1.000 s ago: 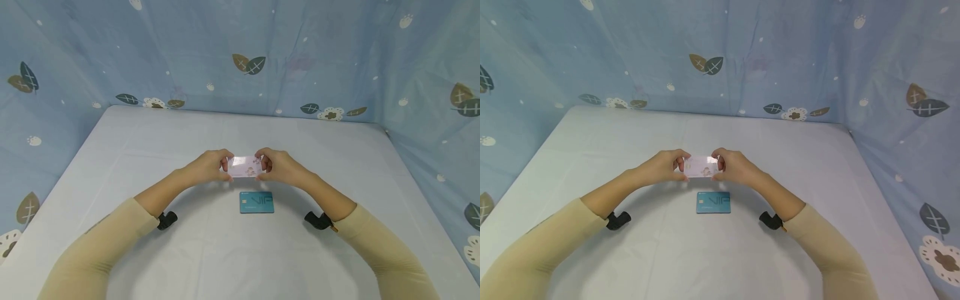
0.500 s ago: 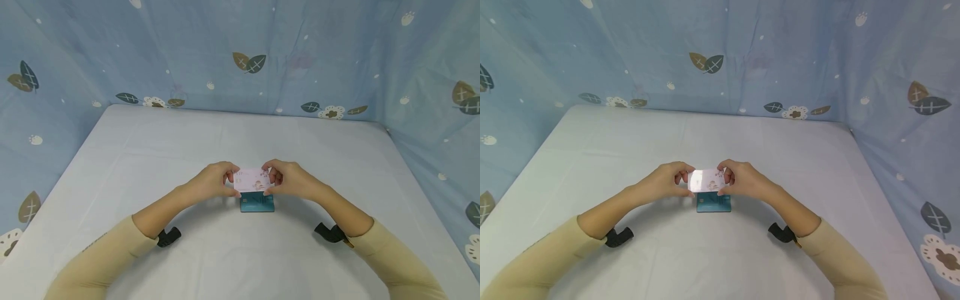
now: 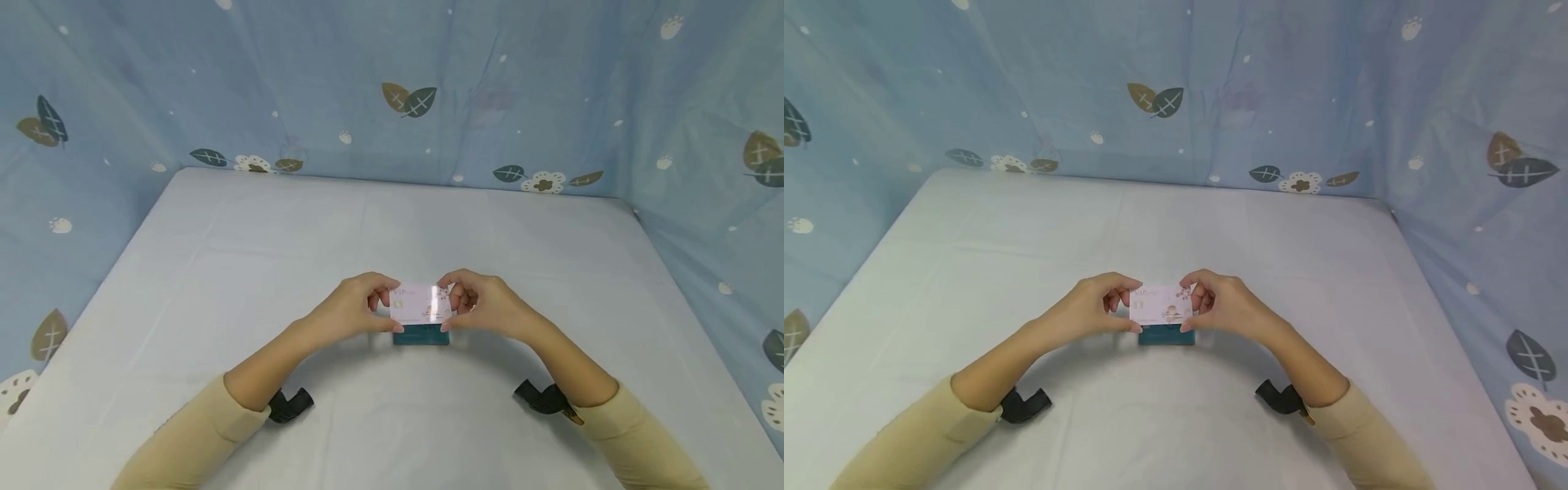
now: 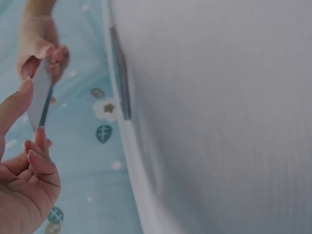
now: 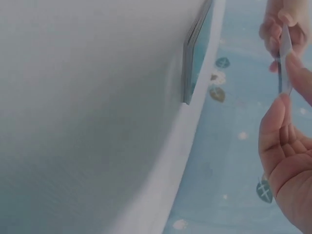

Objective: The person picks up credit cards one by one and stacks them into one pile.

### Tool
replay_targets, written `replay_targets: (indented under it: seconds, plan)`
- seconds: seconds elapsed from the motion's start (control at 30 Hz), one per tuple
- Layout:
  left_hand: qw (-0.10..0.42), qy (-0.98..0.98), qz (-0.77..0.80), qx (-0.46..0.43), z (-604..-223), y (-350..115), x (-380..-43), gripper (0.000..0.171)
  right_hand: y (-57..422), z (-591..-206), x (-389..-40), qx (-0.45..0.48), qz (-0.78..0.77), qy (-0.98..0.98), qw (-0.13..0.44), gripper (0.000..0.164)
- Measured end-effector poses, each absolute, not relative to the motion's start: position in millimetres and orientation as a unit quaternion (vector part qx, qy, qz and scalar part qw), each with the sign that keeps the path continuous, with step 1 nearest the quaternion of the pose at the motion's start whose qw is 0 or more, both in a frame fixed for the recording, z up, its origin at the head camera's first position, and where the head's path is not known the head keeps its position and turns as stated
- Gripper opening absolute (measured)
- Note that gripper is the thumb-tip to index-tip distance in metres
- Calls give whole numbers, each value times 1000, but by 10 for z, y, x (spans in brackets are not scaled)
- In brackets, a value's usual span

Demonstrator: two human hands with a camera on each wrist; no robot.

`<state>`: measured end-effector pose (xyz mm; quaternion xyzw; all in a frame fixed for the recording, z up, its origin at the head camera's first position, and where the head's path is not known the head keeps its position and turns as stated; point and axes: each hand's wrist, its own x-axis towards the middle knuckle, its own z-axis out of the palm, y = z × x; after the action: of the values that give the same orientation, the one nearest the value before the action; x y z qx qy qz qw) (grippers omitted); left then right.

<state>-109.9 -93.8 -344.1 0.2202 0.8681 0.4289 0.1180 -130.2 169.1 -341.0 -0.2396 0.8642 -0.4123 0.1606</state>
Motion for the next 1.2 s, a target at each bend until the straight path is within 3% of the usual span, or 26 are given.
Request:
replay_targets:
  seconds: [0.63,1.2]
  plan:
    - [91,827,501,239,-3708,-895,-1061,61,1814,-3619,-1274,-231,-492,823,164,58]
    - [127,823,504,230,-3907,-916,-1104,63,1767,-3756,-1284,-219,-478,824,211,59]
